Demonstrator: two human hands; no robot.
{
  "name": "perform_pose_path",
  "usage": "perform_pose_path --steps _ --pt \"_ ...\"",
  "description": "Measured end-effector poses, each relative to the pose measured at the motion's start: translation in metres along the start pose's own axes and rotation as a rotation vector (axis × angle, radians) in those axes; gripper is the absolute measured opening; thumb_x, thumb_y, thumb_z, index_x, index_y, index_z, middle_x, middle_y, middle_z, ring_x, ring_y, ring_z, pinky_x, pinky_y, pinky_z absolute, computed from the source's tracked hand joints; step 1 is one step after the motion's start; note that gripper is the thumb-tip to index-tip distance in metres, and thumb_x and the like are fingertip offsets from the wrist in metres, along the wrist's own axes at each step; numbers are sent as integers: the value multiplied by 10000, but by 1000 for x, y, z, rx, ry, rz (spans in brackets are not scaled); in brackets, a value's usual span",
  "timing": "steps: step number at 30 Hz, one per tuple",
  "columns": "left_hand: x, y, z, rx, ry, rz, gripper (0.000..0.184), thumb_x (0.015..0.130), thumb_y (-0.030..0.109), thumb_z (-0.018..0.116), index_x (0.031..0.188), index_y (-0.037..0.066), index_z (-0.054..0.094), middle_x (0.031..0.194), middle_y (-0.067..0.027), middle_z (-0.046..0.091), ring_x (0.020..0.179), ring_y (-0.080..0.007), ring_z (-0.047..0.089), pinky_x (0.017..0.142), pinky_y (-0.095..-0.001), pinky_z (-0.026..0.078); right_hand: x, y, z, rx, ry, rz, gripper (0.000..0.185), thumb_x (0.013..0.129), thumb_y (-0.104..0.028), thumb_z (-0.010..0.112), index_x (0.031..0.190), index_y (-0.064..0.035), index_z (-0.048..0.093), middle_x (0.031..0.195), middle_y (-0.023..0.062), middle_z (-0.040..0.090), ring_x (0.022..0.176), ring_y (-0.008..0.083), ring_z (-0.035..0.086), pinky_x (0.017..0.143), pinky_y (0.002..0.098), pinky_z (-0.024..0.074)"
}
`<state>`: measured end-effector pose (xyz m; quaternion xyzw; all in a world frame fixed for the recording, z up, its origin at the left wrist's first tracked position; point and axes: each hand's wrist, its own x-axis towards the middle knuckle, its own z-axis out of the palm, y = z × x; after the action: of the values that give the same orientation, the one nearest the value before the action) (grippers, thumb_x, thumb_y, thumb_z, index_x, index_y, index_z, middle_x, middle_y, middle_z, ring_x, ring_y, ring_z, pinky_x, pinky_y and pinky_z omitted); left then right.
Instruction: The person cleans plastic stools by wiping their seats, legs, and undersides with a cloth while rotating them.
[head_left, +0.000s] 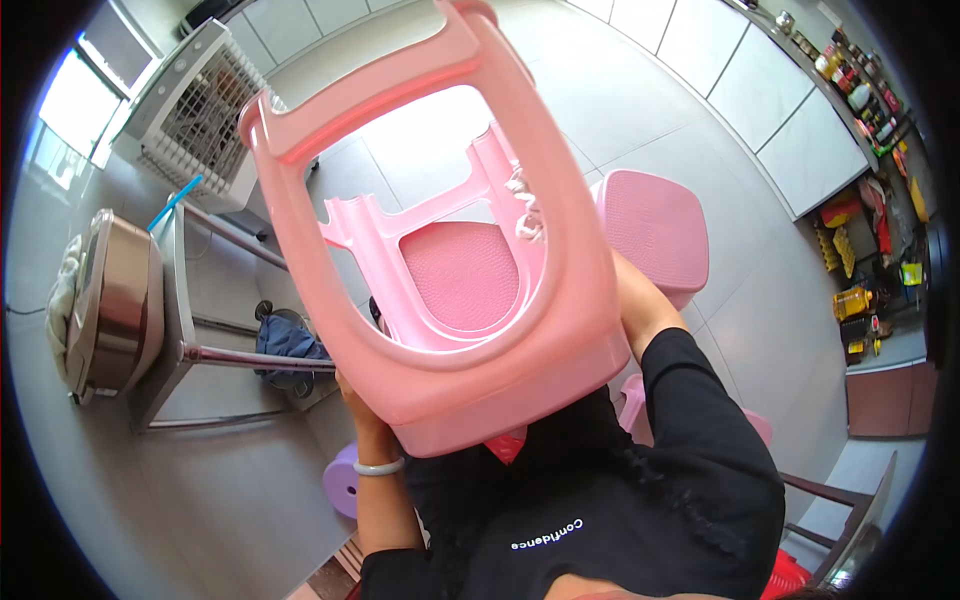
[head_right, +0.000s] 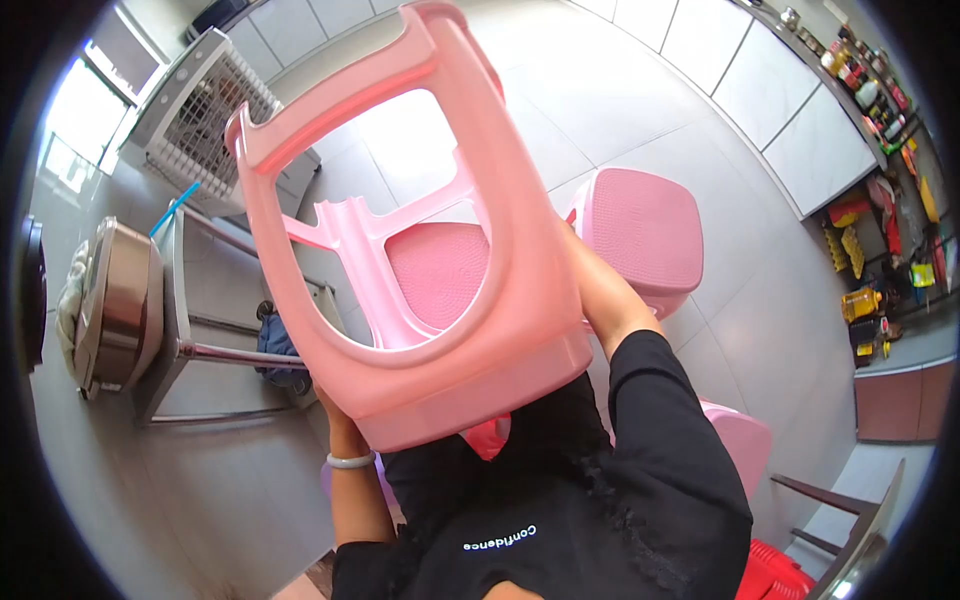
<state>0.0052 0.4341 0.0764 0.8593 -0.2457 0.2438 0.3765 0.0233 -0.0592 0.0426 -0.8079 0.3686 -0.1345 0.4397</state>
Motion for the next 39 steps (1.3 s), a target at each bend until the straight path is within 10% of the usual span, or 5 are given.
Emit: perform_pose_path --steps 5,11,16,32,39 --pt "-1 8 0 136 -12 16 340 916 103 588 1198 -81 550 1118 -207 622 945 -301 642 773 -392 535 -26 24 -13 356 -162 218 479 895 -314 591 1284 -37 559 1124 116 654 1014 207 625 876 335 487" --pt "13 25 -4 -509 -34 -284 318 924 110 585 1185 -69 557 1049 -196 648 890 -308 654 744 -399 537 -115 26 -51 748 -338 458 488 911 -312 585 1303 -26 540 1137 101 647 1013 196 624 874 327 489" --pt "24 33 -5 -258 23 -94 292 951 113 529 1169 -79 557 1023 -181 664 860 -275 664 728 -372 552 -231 13 -83 862 -364 598 495 924 -310 580 1319 -17 523 1147 89 641 1013 187 623 872 321 492" --pt "17 -19 5 -768 -47 -428 350 1017 183 421 1274 -36 514 1137 -150 634 974 -230 646 809 -353 551 -261 -88 -126 805 -165 -289 422 941 -125 538 1332 23 481 1204 85 591 1084 161 571 934 303 455" --pt "70 98 -56 -1320 -118 -748 507 1049 352 366 1423 10 385 1375 -146 497 1225 -236 525 1039 -366 425 -201 -103 -130 1113 -411 -23 431 928 -243 572 1286 -8 527 1135 100 632 1002 170 628 863 307 508"
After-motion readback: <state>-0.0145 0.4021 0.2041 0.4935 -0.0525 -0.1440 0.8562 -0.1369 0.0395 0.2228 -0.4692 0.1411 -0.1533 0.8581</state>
